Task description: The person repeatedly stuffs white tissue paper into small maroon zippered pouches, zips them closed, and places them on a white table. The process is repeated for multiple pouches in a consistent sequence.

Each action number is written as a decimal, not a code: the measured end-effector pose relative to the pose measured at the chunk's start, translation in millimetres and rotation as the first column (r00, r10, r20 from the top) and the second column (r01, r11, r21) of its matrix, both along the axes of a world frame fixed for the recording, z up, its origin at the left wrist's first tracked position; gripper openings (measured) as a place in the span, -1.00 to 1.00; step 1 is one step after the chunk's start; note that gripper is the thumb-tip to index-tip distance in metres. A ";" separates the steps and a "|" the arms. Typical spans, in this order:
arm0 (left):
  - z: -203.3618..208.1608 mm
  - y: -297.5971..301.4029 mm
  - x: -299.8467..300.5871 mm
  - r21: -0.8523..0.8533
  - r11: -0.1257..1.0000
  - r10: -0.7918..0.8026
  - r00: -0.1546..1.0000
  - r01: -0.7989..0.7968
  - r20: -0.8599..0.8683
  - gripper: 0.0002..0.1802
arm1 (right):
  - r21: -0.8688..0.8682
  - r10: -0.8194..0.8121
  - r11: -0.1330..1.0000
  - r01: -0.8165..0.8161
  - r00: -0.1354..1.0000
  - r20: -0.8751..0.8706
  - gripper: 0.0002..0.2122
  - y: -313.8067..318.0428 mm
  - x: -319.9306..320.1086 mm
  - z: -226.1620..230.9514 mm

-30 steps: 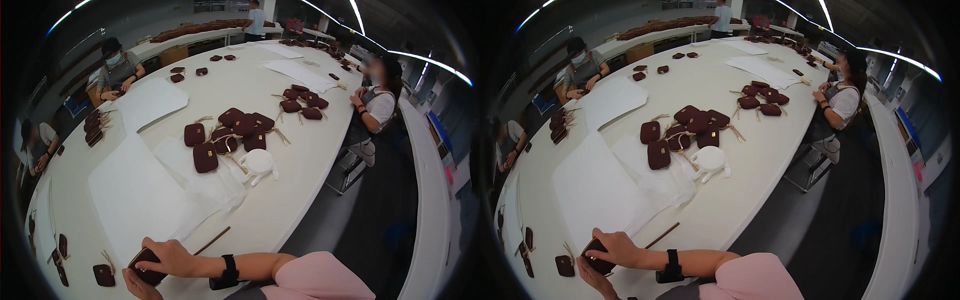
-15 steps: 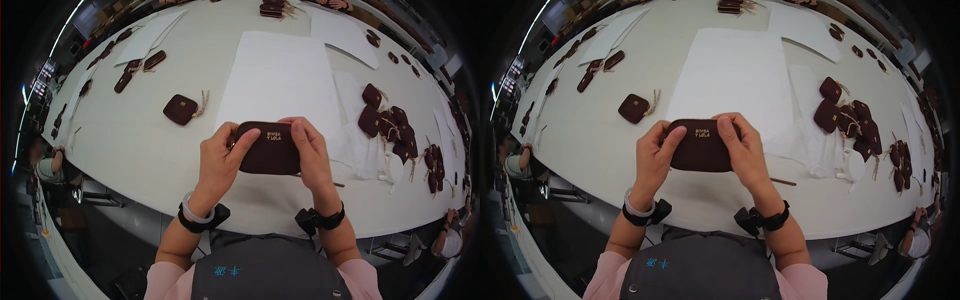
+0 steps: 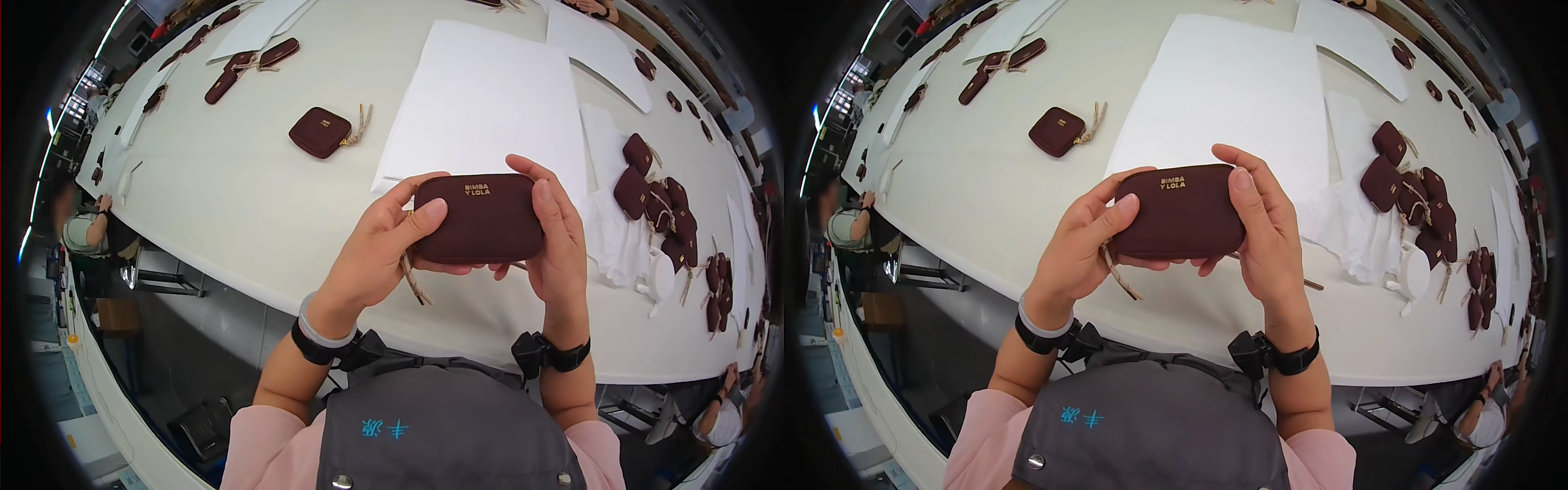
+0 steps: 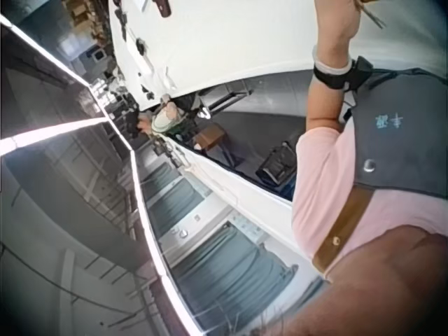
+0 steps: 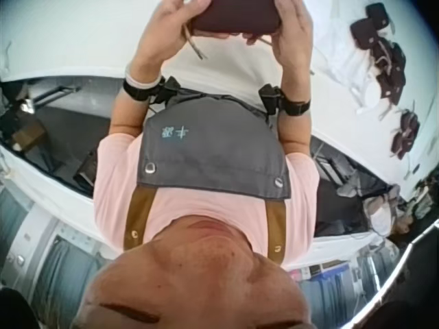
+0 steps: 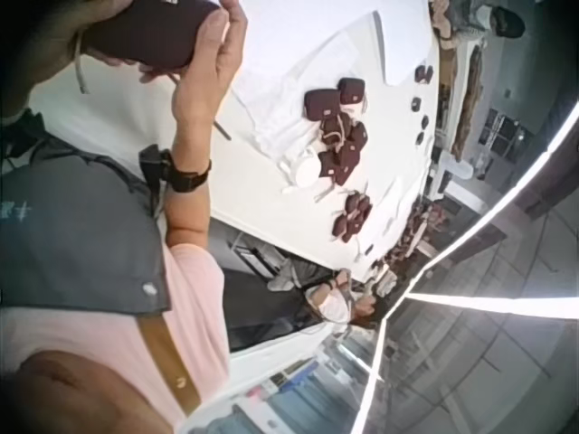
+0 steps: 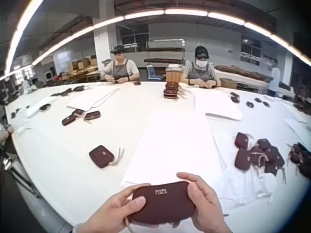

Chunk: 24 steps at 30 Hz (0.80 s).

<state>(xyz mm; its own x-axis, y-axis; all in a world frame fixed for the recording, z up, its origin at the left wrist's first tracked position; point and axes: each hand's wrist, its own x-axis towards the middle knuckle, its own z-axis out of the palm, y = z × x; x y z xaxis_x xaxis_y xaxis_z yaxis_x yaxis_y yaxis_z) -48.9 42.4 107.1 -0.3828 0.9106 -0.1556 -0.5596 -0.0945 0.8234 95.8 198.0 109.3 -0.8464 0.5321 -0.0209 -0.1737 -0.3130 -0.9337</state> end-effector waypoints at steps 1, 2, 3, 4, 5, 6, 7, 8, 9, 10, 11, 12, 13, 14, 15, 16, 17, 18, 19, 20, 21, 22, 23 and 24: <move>-2.2 -0.8 -1.6 0.011 1.000 0.003 0.999 -0.004 0.051 -0.43 | -0.020 0.044 0.999 -0.044 0.999 -0.031 -0.51 0.4 1.7 1.8; -3.6 -2.1 -2.4 0.028 1.000 -0.010 0.996 0.008 0.084 -0.44 | -0.039 0.087 0.995 -0.090 0.994 -0.063 -0.48 -0.4 2.9 3.1; -4.7 -4.0 -2.8 0.046 0.999 -0.023 0.993 0.018 0.116 -0.44 | 0.109 0.075 0.992 -0.061 0.989 -0.126 -0.44 -3.5 1.8 0.0; -3.8 -4.0 -4.6 0.068 0.997 -0.037 0.990 0.028 0.140 -0.45 | 0.254 0.072 0.967 -0.020 0.978 -0.196 -0.41 -6.8 -2.5 -5.0; -2.7 -4.8 -5.1 0.045 0.998 -0.048 0.988 0.042 0.150 -0.46 | 0.443 0.077 0.896 0.017 0.978 -0.192 -0.39 -6.6 -3.0 -5.6; -2.0 -6.4 -4.1 0.023 0.998 -0.058 0.985 0.055 0.160 -0.46 | 0.606 0.061 0.793 0.069 0.980 -0.192 -0.38 -7.4 -1.4 -7.3; -0.2 -8.9 -6.4 -0.001 0.998 -0.057 0.986 0.058 0.156 -0.46 | 0.783 0.030 0.615 0.092 0.990 -0.140 -0.38 -1.1 0.5 -6.5; -7.2 -8.2 -5.7 -0.033 0.999 -0.024 0.992 0.028 0.122 -0.45 | 0.823 -0.014 0.561 0.091 0.995 -0.100 -0.46 3.2 3.4 -8.2; -4.8 -13.3 -11.2 -0.039 0.994 -0.095 0.975 0.105 0.201 -0.45 | 0.860 -0.053 0.503 0.087 0.996 -0.069 -0.53 8.2 2.6 -9.1; -5.6 -19.1 -13.8 -0.038 0.980 -0.177 0.940 0.196 0.292 -0.45 | 0.893 -0.103 0.443 0.074 0.994 -0.031 -0.61 12.3 5.5 -11.0; -8.1 -24.4 -13.3 -0.078 0.983 -0.149 0.966 0.169 0.210 -0.45 | 0.738 -0.097 0.675 -0.021 0.988 0.117 -0.65 10.1 14.0 -14.6; -11.2 -30.2 -11.5 -0.116 0.984 -0.122 0.985 0.137 0.126 -0.44 | 0.513 -0.049 0.854 -0.092 0.966 0.255 -0.70 8.9 18.4 -17.9; -16.1 -37.0 -8.5 -0.161 0.981 -0.098 0.994 0.104 0.047 -0.44 | 0.410 -0.041 0.910 -0.051 0.976 0.212 -0.72 3.3 16.9 -23.8; -20.1 -42.2 -7.2 -0.178 0.978 -0.112 0.994 0.107 -0.018 -0.43 | 0.300 -0.040 0.954 -0.013 0.985 0.168 -0.73 -5.0 11.5 -29.6; -23.6 -46.6 -6.3 -0.194 0.975 -0.127 0.988 0.109 -0.083 -0.43 | 0.184 -0.046 0.983 0.023 0.991 0.123 -0.75 -10.2 8.9 -37.3; -27.5 -53.3 -4.3 -0.214 0.972 -0.132 0.981 0.100 -0.143 -0.43 | 0.153 0.054 0.985 -0.085 0.979 0.196 -0.70 -13.2 7.9 -48.3; -19.8 -57.1 -2.3 -0.311 0.935 -0.216 0.968 0.168 -0.127 -0.42 | 0.102 0.108 0.984 -0.144 0.948 0.299 -0.66 -18.0 10.2 -54.0; -27.4 -59.5 -1.2 -0.374 0.913 -0.230 0.962 0.161 -0.146 -0.42 | 0.045 0.163 0.979 -0.197 0.904 0.396 -0.62 -23.7 11.7 -56.3; -38.8 -66.5 1.2 -0.441 0.887 -0.227 0.960 0.135 -0.163 -0.42 | 0.287 0.088 0.909 -0.302 0.813 0.576 -0.61 -30.3 7.8 -53.3; -51.4 -69.0 4.3 -0.496 0.860 -0.237 0.955 0.122 -0.176 -0.43 | 0.488 -0.055 0.760 -0.429 0.706 0.706 -0.59 -32.7 4.9 -47.2; -60.3 -70.8 7.2 -0.548 0.835 -0.256 0.919 0.054 -0.300 -0.45 | 0.613 -0.232 0.546 -0.571 0.600 0.766 -0.58 -35.5 3.5 -45.9; -61.8 -68.9 8.4 -0.568 0.823 -0.281 0.862 -0.010 -0.422 -0.46 | 0.823 -0.304 0.373 -0.429 0.781 0.545 -0.55 -36.5 5.5 -50.5; -60.4 -66.7 9.1 -0.579 0.812 -0.308 0.787 -0.076 -0.535 -0.47 | 0.956 -0.316 0.183 -0.229 0.907 0.278 -0.52 -38.7 5.3 -51.6; -57.8 -65.2 8.8 -0.582 0.801 -0.336 0.697 -0.143 -0.634 -0.47 | 0.981 -0.238 0.045 -0.190 0.951 0.195 -0.49 -36.8 3.6 -46.9</move>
